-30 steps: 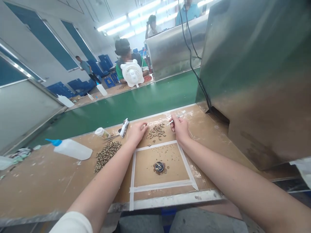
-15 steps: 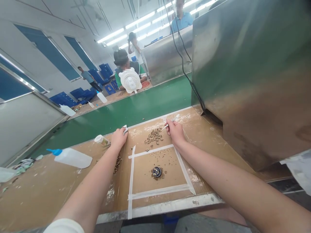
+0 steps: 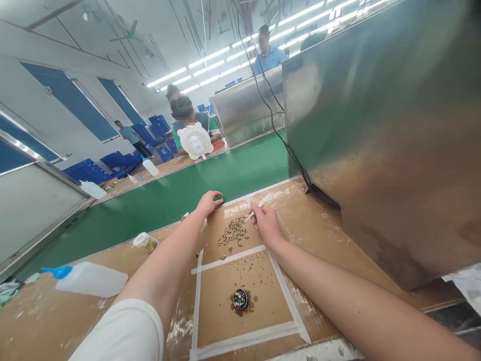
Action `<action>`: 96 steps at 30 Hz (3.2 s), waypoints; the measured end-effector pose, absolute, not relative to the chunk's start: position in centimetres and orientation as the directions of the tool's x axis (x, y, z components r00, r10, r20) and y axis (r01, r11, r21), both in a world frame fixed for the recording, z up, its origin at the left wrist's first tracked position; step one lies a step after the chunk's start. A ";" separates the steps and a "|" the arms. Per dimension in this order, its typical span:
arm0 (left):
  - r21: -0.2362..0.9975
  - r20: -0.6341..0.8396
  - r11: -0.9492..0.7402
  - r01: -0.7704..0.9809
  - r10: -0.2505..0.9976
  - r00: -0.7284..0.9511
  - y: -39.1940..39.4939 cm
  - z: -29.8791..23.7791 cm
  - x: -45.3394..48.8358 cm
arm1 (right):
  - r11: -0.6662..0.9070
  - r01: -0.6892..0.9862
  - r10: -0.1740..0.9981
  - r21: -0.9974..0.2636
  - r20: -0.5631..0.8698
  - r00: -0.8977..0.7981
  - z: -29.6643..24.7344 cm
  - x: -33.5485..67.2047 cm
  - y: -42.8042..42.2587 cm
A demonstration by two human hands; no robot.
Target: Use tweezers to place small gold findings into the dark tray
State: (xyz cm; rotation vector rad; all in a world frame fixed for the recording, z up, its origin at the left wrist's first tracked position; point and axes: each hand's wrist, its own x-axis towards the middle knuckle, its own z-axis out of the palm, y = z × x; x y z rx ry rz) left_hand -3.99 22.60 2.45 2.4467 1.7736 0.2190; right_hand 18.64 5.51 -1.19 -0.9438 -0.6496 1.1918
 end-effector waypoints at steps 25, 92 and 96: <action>0.243 -0.018 -0.341 0.908 0.934 0.356 13.7 3.2 -6.3 | 0.068 -0.490 0.960 -0.869 -0.077 0.269 -1.8 18.5 5.8; -0.206 -0.151 -0.930 0.306 0.339 0.929 -2.7 6.1 -5.8 | 0.188 -0.540 0.894 -0.821 -0.084 0.439 -2.1 18.3 5.8; -0.232 -0.160 -0.949 0.211 0.251 0.955 -0.4 5.2 0.8 | 0.213 -0.535 0.853 -0.817 -0.111 0.510 -2.0 19.4 5.7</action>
